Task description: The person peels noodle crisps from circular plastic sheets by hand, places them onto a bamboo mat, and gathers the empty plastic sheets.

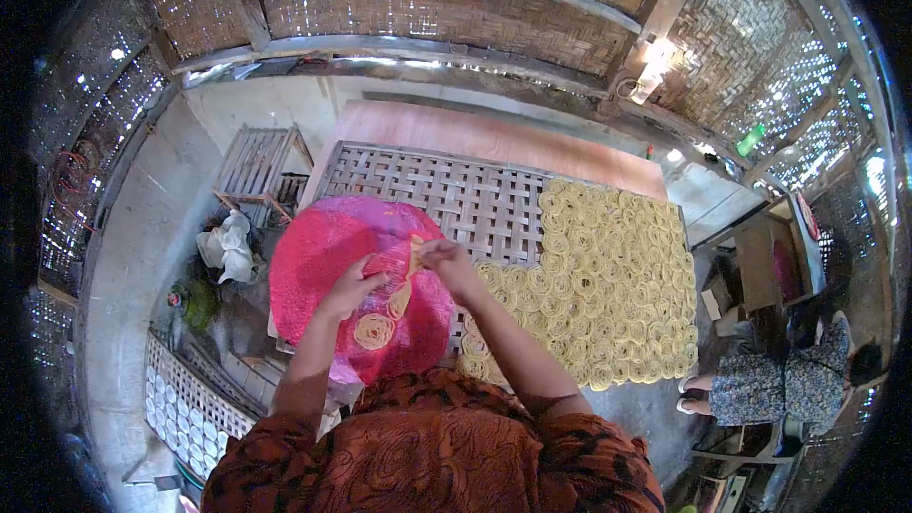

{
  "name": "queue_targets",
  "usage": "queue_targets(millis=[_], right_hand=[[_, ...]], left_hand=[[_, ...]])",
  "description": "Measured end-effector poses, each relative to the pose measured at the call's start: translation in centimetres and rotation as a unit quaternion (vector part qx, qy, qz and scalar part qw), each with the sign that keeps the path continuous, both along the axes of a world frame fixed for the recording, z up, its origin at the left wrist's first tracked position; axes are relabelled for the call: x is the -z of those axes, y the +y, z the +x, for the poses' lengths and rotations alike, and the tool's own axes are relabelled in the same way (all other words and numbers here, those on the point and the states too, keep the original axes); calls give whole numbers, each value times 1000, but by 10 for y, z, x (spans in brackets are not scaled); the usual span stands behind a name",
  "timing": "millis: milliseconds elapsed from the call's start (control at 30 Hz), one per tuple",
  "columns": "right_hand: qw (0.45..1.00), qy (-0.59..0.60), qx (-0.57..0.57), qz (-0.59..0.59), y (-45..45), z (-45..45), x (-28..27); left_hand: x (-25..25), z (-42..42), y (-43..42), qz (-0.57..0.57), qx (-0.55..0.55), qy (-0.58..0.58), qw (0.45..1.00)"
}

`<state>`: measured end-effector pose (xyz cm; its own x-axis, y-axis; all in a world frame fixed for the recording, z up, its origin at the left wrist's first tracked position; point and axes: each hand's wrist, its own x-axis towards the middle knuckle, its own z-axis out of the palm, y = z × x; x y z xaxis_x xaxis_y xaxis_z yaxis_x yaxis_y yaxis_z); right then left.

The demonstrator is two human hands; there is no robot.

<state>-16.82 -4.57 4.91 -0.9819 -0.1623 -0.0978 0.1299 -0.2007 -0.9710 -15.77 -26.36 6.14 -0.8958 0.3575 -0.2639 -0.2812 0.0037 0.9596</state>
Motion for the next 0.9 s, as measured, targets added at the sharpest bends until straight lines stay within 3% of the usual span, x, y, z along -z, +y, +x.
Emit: queue_targets(millis=[33, 100, 133, 267, 367, 433, 500, 567, 600, 633, 667, 700, 767, 800, 833, 867, 900], right_hand=[[996, -69, 35, -51, 15, -3, 4], [991, -106, 64, -59, 49, -4, 2], [990, -105, 87, -43, 71, -9, 14], [975, -62, 147, 157, 140, -15, 28], [966, -70, 168, 182, 167, -19, 58], [974, -94, 170, 116, 169, -18, 71], [977, -120, 170, 47, 174, -22, 96], [932, -128, 153, 303, 180, -29, 126], [932, -129, 151, 302, 178, -27, 134], [842, 28, 150, 518, 170, -24, 135], [684, 184, 137, 693, 159, -22, 133], [669, 236, 179, 682, 124, -9, 85], [770, 258, 161, 561, 88, -11, 67], [918, 9, 47, 394, 62, -9, 47], [971, 1, -15, 240, 33, 5, 12], [979, -101, -85, 157, 9, 18, -35], [988, -105, -60, 94, -7, 25, -25]], left_hand=[[2, 0, -4, 1, 0, 0, 1000], [10, 0, -24, 40, -102, -47, 993], [21, 1, -35, 41, -102, -50, 993], [67, 11, -70, 0, -171, -46, 984], [117, 19, -94, -54, -181, -81, 979], [135, 23, -95, -93, -199, -36, 975], [105, 27, -89, -83, -201, -82, 973], [84, 27, -80, -74, -203, -129, 968], [79, 25, -77, -21, -193, -135, 972], [74, 23, -72, 32, -182, -140, 973], [68, 19, -67, 31, -182, -140, 973], [60, 15, -59, 67, -167, -124, 976], [30, 11, -33, 120, -142, -100, 977], [25, 8, -16, 120, -142, -100, 978], [21, 5, -1, 120, -99, -75, 985], [19, 5, 13, 119, -55, -49, 990], [21, 6, 28, 120, -52, -48, 990]])
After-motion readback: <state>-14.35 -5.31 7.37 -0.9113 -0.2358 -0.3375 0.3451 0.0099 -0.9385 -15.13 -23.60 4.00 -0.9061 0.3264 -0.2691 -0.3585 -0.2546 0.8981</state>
